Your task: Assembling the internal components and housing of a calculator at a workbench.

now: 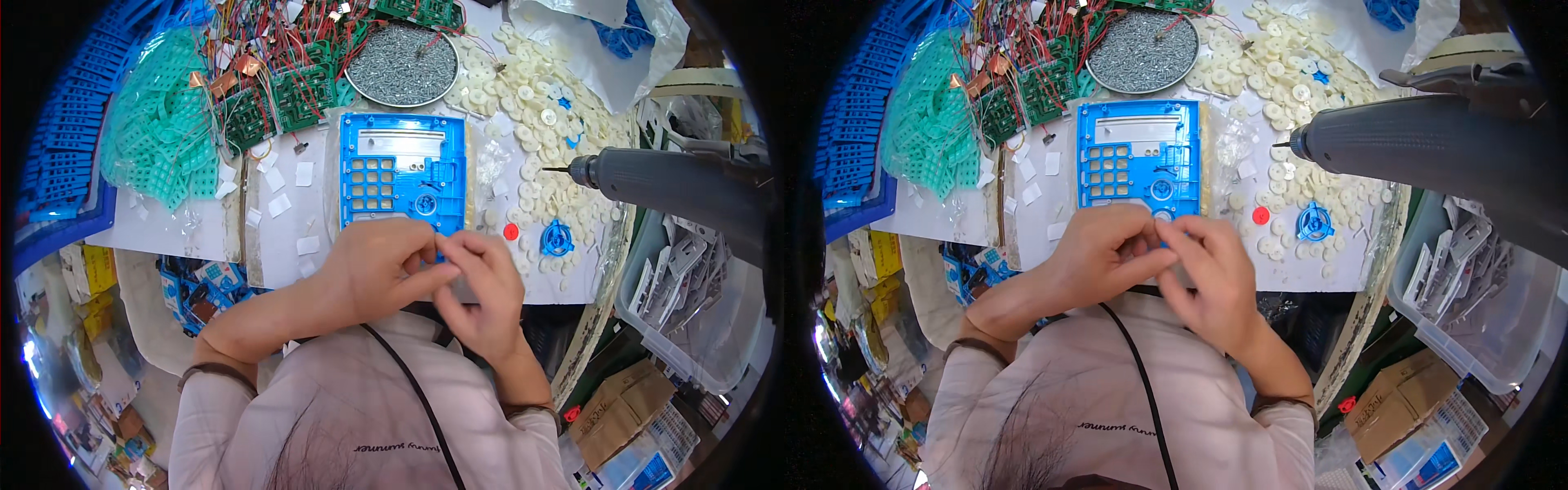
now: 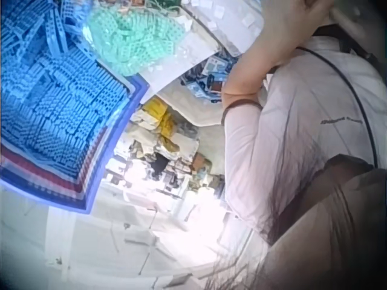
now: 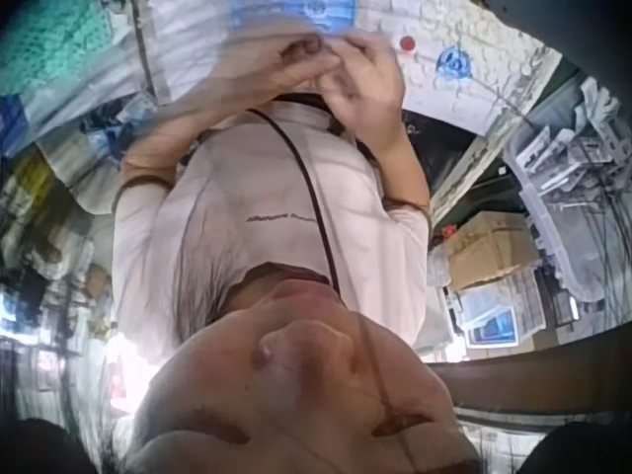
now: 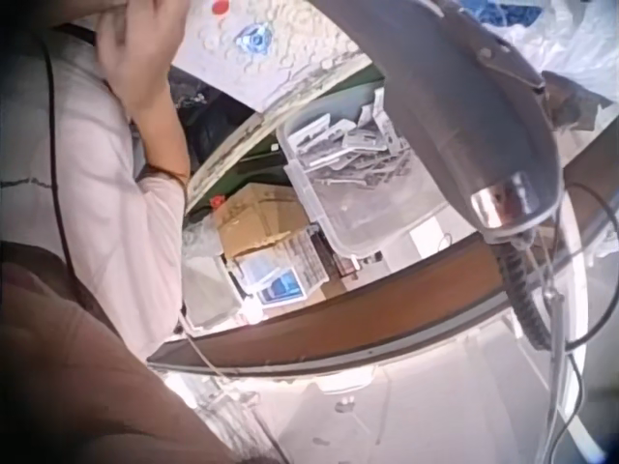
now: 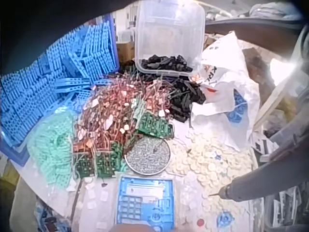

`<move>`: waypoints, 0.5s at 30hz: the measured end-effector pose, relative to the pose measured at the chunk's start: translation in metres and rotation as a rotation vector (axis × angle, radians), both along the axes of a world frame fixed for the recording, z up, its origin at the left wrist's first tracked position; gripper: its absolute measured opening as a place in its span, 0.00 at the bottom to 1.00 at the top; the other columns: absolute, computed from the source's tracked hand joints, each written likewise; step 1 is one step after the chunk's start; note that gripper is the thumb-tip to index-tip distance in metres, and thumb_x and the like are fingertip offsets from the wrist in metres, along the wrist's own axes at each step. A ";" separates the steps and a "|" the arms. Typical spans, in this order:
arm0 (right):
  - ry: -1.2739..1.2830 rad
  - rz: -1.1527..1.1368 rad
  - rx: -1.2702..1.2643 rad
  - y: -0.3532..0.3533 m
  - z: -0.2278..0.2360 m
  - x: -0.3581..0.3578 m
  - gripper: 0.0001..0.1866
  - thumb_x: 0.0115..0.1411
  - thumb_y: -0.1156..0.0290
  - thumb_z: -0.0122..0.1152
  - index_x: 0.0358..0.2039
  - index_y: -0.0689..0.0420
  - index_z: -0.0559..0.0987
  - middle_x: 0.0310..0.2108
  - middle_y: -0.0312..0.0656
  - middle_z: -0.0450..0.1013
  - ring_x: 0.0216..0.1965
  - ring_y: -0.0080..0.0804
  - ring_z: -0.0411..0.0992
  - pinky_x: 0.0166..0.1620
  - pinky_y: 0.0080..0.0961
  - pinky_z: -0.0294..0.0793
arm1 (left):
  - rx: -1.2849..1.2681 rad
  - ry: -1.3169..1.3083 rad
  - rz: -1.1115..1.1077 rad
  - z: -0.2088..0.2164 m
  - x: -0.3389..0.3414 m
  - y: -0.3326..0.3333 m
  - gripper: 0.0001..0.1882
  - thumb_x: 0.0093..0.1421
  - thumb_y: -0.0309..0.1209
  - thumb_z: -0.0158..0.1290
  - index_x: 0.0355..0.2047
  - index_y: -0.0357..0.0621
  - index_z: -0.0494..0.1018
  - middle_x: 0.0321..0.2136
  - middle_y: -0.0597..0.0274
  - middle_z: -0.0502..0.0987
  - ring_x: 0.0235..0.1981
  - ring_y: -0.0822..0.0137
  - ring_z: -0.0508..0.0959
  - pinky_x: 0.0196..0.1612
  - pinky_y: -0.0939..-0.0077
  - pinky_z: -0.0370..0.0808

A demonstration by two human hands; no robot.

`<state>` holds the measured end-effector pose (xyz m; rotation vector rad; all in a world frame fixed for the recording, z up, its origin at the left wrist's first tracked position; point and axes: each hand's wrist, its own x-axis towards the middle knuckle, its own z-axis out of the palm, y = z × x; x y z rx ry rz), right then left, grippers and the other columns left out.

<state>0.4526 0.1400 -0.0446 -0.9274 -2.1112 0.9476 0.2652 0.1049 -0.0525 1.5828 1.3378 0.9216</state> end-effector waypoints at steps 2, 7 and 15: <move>0.051 0.025 -0.187 -0.013 0.003 0.000 0.23 0.51 0.86 0.66 0.49 0.63 0.81 0.42 0.47 0.76 0.40 0.43 0.76 0.43 0.30 0.77 | -0.119 -0.106 -0.005 0.003 -0.007 -0.011 0.06 0.63 0.28 0.60 0.35 0.38 0.78 0.24 0.61 0.78 0.23 0.74 0.78 0.26 0.78 0.72; 0.080 0.033 -0.107 0.003 -0.013 -0.007 0.17 0.55 0.86 0.63 0.46 0.62 0.82 0.41 0.49 0.77 0.39 0.41 0.79 0.42 0.28 0.78 | -0.153 -0.202 0.141 -0.003 -0.014 -0.017 0.04 0.65 0.25 0.56 0.38 0.37 0.78 0.28 0.61 0.79 0.27 0.75 0.78 0.29 0.80 0.73; -0.019 0.017 -0.382 0.024 -0.013 0.046 0.10 0.56 0.82 0.64 0.39 0.61 0.84 0.31 0.43 0.78 0.28 0.31 0.77 0.33 0.24 0.75 | -0.070 -0.105 0.386 -0.009 -0.059 -0.020 0.04 0.67 0.21 0.52 0.39 0.35 0.76 0.32 0.63 0.78 0.28 0.79 0.74 0.30 0.85 0.70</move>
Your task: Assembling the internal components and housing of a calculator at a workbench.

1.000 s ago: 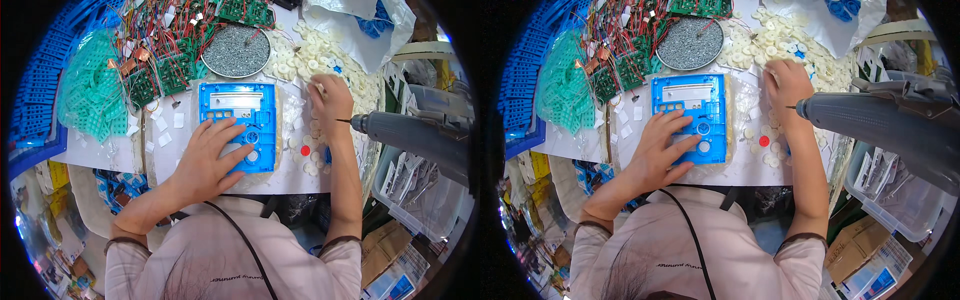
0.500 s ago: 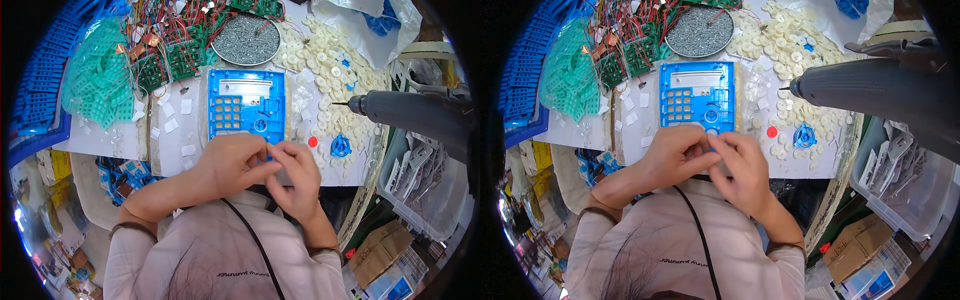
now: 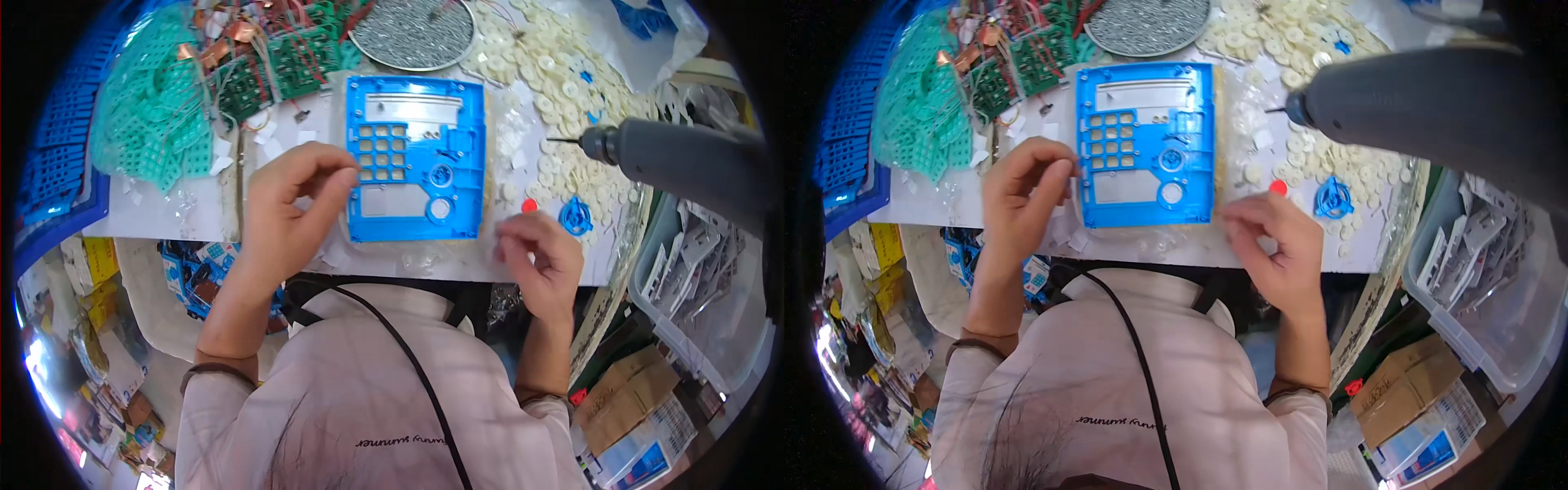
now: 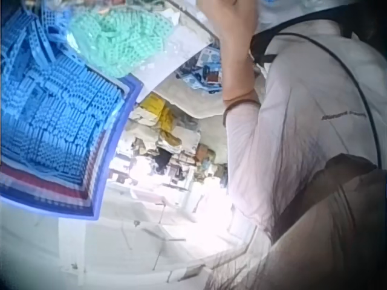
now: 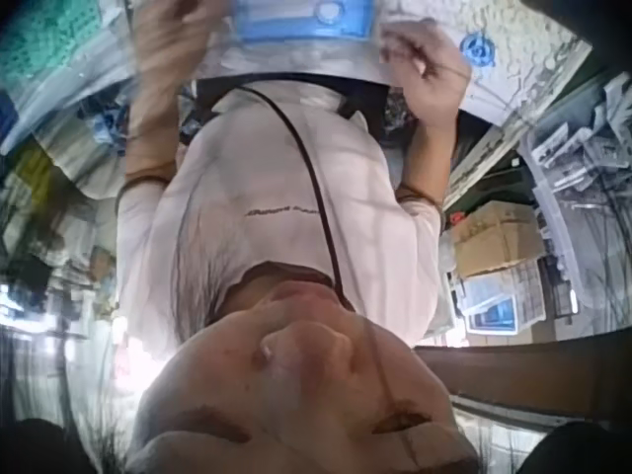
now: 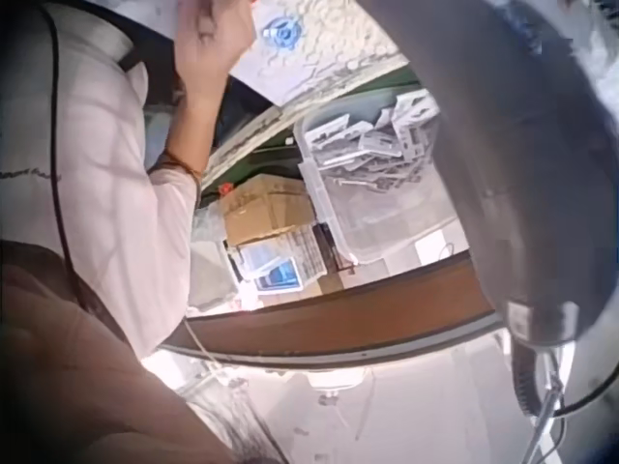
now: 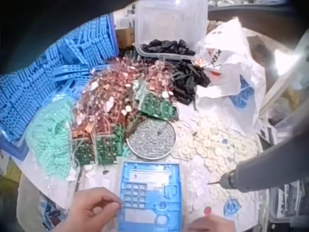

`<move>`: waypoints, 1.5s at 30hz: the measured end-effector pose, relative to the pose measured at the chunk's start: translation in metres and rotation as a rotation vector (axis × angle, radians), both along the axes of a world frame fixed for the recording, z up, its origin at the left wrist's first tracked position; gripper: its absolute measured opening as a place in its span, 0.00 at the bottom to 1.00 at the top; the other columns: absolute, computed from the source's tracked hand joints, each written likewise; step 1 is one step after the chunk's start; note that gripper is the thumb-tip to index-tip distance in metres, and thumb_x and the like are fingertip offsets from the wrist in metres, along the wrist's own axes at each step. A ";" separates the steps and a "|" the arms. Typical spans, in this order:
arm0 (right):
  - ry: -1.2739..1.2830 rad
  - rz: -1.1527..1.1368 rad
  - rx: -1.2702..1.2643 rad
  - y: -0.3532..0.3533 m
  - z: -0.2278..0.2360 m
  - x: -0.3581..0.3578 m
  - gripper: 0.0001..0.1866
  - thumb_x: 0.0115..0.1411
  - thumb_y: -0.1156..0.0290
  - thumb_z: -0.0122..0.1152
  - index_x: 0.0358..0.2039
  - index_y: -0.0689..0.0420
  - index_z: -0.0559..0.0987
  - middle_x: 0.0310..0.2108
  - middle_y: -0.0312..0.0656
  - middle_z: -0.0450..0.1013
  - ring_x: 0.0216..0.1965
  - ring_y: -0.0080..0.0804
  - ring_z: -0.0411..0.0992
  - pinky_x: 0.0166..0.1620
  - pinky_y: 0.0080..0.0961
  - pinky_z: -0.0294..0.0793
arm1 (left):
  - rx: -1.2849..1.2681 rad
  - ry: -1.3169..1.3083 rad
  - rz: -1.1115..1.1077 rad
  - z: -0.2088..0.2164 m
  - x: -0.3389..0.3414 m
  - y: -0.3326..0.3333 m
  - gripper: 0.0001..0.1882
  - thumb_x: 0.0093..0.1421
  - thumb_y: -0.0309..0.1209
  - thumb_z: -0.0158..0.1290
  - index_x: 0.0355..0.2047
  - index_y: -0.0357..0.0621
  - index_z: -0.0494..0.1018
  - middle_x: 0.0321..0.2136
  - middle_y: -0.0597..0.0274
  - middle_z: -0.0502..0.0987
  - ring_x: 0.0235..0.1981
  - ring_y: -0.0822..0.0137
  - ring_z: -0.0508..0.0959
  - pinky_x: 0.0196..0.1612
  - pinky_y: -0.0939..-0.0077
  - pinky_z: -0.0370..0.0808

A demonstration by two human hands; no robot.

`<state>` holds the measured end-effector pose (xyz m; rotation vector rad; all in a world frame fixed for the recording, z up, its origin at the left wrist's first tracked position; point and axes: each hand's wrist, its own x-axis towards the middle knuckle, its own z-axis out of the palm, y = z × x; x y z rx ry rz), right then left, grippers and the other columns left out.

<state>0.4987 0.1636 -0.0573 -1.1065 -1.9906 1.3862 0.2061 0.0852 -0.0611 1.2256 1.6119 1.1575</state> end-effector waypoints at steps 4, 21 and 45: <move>-0.377 0.364 -0.242 -0.022 0.007 0.045 0.11 0.59 0.71 0.65 0.40 0.62 0.83 0.29 0.46 0.78 0.29 0.40 0.78 0.33 0.34 0.76 | 0.038 0.009 -0.004 -0.005 0.000 -0.014 0.04 0.66 0.20 0.51 0.38 0.34 0.76 0.32 0.62 0.78 0.28 0.78 0.74 0.31 0.85 0.70; -0.578 0.232 0.718 -0.109 -0.120 -0.024 0.13 0.54 0.69 0.64 0.39 0.58 0.81 0.36 0.49 0.78 0.38 0.49 0.78 0.39 0.44 0.80 | 0.185 0.158 -0.017 0.017 0.029 -0.068 0.04 0.62 0.23 0.57 0.36 0.36 0.79 0.28 0.62 0.79 0.26 0.75 0.76 0.30 0.82 0.72; -0.392 0.472 0.426 -0.113 -0.110 -0.011 0.08 0.52 0.76 0.62 0.34 0.58 0.79 0.32 0.46 0.77 0.40 0.48 0.77 0.44 0.43 0.78 | 0.249 0.217 -0.055 0.012 0.041 -0.107 0.05 0.64 0.24 0.55 0.37 0.36 0.79 0.28 0.64 0.80 0.26 0.78 0.77 0.31 0.84 0.73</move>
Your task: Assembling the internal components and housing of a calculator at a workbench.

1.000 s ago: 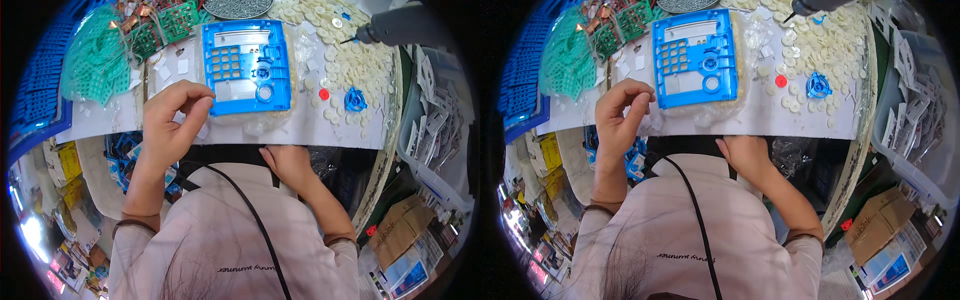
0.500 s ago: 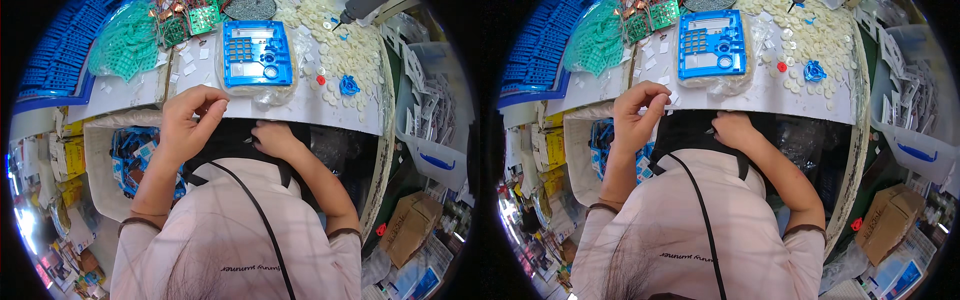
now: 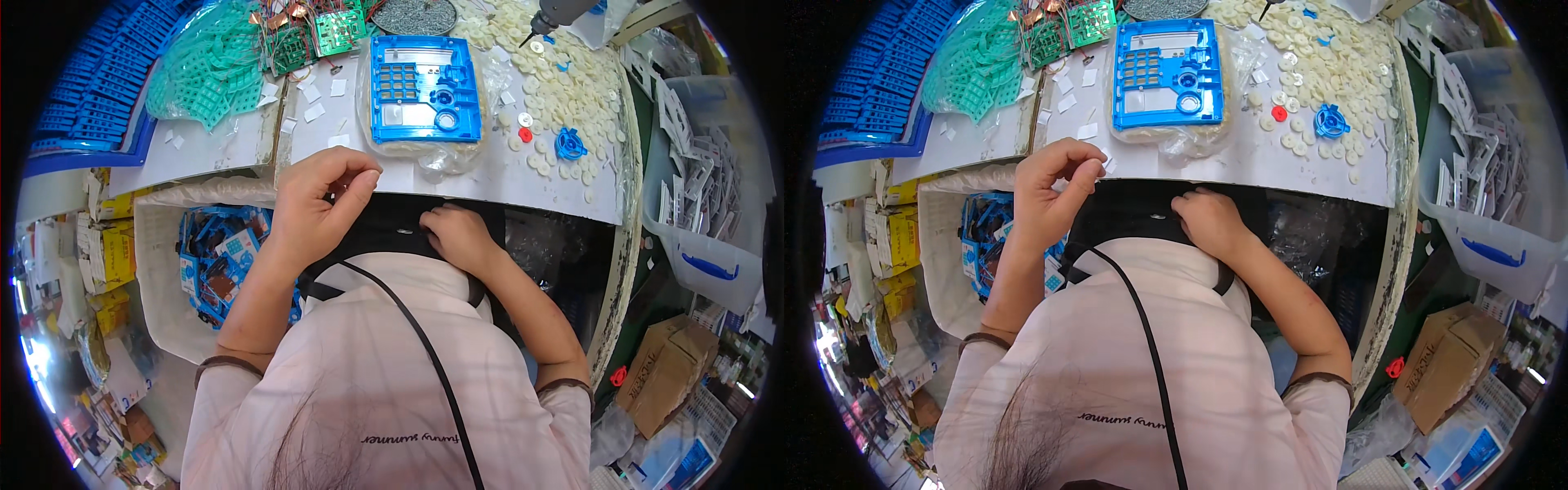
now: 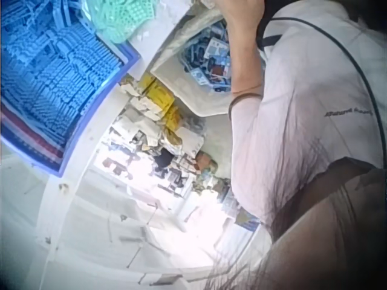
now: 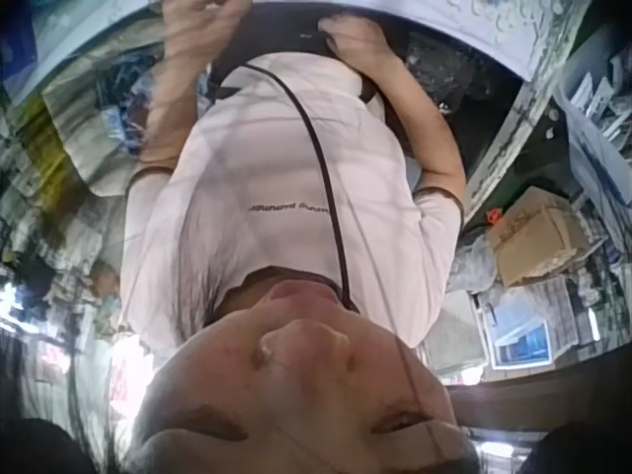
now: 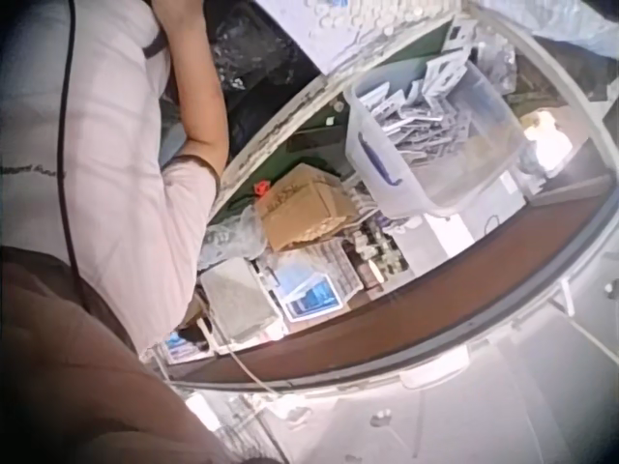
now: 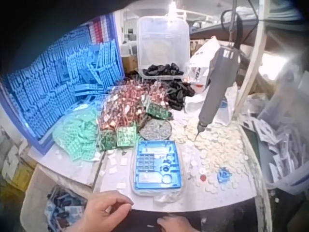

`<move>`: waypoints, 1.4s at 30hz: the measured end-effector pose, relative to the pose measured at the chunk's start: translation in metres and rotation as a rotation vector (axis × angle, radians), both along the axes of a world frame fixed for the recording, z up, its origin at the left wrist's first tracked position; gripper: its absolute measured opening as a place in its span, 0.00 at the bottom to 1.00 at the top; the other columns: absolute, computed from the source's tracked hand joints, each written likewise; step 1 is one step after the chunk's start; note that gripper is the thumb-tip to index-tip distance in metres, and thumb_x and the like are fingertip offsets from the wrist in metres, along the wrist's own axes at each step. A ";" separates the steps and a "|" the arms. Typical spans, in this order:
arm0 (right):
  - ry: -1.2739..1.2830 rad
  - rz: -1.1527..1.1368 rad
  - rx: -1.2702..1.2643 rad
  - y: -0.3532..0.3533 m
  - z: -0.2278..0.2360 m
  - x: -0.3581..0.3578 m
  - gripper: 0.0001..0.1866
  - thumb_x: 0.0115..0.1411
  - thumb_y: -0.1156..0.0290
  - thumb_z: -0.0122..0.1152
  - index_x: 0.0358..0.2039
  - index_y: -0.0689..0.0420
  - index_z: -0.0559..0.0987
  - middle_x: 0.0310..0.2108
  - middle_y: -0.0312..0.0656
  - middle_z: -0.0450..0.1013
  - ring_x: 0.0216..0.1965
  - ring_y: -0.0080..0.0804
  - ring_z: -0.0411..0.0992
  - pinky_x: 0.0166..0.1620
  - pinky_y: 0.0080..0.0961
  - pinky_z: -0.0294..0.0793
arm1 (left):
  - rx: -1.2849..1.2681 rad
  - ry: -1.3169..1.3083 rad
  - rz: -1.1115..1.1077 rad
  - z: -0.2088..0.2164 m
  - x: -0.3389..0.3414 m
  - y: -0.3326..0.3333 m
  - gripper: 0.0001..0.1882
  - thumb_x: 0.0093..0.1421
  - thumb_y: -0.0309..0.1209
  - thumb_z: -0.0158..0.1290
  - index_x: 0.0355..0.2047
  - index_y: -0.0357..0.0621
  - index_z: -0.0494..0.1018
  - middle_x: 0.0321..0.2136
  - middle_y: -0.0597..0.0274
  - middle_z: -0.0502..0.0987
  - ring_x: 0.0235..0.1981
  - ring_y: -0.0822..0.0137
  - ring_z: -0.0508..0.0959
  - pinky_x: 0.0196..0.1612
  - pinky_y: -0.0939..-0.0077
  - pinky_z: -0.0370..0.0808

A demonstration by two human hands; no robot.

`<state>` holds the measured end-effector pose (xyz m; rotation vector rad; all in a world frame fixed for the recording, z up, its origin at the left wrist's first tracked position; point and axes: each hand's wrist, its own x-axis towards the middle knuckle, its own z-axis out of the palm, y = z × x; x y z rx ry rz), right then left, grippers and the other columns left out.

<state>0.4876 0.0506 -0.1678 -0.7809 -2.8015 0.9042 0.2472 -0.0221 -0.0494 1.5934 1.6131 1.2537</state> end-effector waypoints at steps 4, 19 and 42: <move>-0.018 -0.027 -0.012 0.006 -0.005 -0.011 0.10 0.52 0.76 0.63 0.36 0.56 0.80 0.32 0.48 0.78 0.38 0.50 0.77 0.42 0.44 0.77 | -0.036 -0.010 0.002 -0.002 -0.005 0.007 0.05 0.64 0.24 0.55 0.37 0.36 0.79 0.28 0.64 0.80 0.26 0.78 0.77 0.31 0.84 0.73; 0.208 -0.423 0.211 0.043 -0.078 -0.055 0.15 0.60 0.73 0.57 0.48 0.58 0.79 0.46 0.55 0.75 0.50 0.53 0.73 0.55 0.48 0.70 | -0.048 -0.024 0.032 -0.011 -0.008 0.002 0.05 0.65 0.25 0.55 0.37 0.36 0.79 0.28 0.64 0.80 0.26 0.78 0.77 0.30 0.84 0.73; 0.791 -0.275 -0.077 0.026 0.113 -0.006 0.16 0.51 0.85 0.67 0.42 0.61 0.79 0.35 0.43 0.77 0.33 0.33 0.76 0.34 0.24 0.74 | -0.733 -0.734 -0.382 -0.003 0.030 0.042 0.16 0.71 0.38 0.52 0.30 0.39 0.77 0.21 0.71 0.75 0.21 0.81 0.70 0.24 0.83 0.66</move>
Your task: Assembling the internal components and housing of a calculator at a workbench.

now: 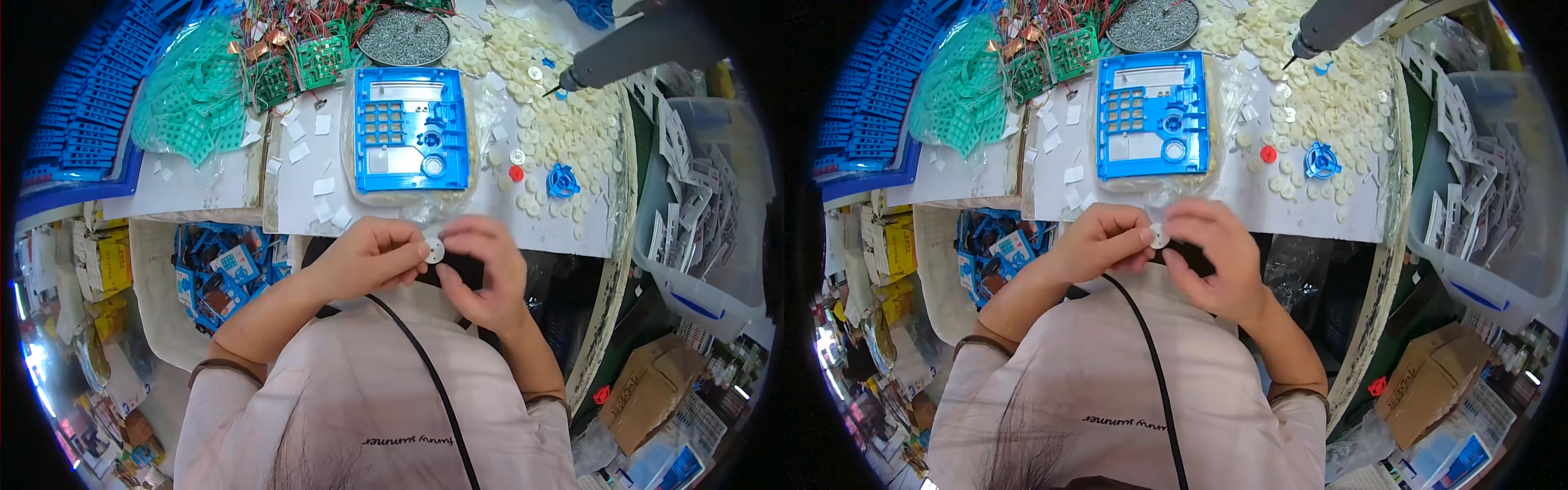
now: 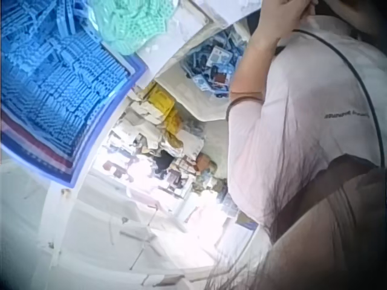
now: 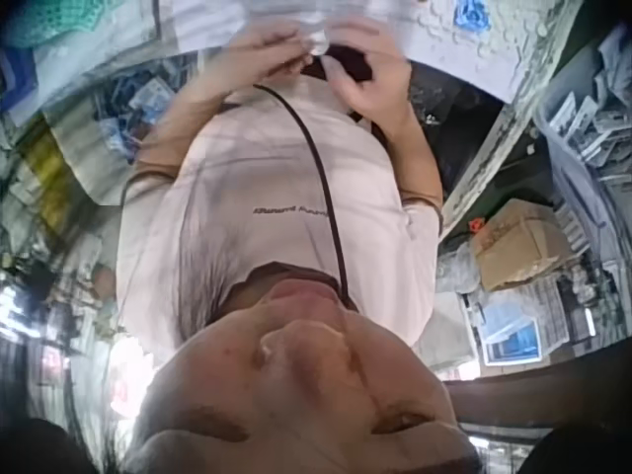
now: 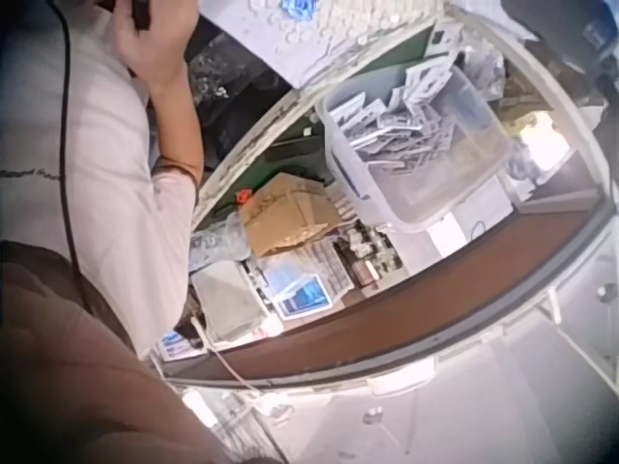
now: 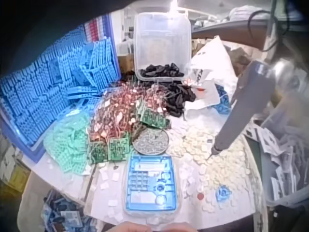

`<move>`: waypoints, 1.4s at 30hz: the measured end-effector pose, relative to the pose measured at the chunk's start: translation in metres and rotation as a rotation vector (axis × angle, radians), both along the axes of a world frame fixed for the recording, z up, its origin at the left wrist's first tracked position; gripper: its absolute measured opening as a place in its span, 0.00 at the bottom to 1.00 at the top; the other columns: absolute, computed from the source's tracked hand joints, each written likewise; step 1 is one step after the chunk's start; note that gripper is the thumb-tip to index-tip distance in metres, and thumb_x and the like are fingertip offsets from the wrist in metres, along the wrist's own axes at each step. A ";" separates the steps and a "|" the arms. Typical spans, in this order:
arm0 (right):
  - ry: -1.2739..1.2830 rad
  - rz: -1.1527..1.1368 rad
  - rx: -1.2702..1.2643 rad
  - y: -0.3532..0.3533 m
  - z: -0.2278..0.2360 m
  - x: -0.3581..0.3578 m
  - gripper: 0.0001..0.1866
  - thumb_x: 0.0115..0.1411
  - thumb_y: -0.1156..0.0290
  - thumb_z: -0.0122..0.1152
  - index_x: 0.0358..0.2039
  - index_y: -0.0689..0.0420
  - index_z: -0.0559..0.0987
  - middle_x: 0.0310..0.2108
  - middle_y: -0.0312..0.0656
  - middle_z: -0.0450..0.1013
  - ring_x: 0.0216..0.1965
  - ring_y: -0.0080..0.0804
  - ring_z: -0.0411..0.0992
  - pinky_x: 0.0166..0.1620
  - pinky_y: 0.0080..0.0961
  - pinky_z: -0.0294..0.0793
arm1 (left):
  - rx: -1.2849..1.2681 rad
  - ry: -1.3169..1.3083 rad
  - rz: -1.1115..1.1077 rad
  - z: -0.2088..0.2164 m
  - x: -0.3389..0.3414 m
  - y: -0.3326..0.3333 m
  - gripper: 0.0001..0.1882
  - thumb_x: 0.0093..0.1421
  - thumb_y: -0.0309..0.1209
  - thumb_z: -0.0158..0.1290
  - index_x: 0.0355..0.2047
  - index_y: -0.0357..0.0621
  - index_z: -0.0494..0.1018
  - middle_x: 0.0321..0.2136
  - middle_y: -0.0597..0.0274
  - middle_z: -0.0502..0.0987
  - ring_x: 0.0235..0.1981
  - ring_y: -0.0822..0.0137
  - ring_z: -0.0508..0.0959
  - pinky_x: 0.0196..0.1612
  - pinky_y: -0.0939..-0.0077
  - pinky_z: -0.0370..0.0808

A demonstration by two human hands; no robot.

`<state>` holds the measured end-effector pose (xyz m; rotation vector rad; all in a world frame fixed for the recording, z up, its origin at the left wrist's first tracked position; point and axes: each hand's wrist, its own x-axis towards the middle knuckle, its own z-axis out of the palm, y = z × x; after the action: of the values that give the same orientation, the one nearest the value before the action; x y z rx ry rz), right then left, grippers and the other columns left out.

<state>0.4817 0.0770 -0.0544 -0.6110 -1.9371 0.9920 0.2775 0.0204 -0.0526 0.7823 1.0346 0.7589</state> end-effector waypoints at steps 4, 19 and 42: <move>-0.127 -0.058 -0.448 0.009 -0.001 0.001 0.08 0.55 0.79 0.71 0.35 0.63 0.81 0.27 0.39 0.76 0.25 0.18 0.72 0.28 0.19 0.69 | 0.390 0.333 0.169 -0.003 0.011 0.003 0.07 0.67 0.30 0.55 0.35 0.39 0.78 0.22 0.65 0.76 0.21 0.74 0.73 0.26 0.78 0.68; -0.658 -0.149 -0.057 0.116 0.010 -0.050 0.07 0.57 0.70 0.65 0.26 0.58 0.78 0.26 0.46 0.76 0.26 0.48 0.76 0.29 0.39 0.73 | 1.050 1.047 -0.032 -0.022 -0.049 0.096 0.16 0.52 0.26 0.62 0.43 0.41 0.77 0.43 0.56 0.77 0.44 0.51 0.77 0.48 0.57 0.73; -0.929 -0.041 -0.046 0.137 0.010 -0.066 0.09 0.56 0.68 0.67 0.28 0.57 0.74 0.26 0.45 0.76 0.28 0.47 0.77 0.31 0.41 0.74 | 0.980 1.186 -0.184 -0.023 -0.042 0.100 0.20 0.53 0.31 0.61 0.49 0.49 0.78 0.44 0.62 0.74 0.48 0.56 0.73 0.49 0.59 0.68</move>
<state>0.4159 0.2143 -0.0443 -1.2931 -2.6713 0.7803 0.2354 0.1205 -0.0758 2.3110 1.5734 0.5863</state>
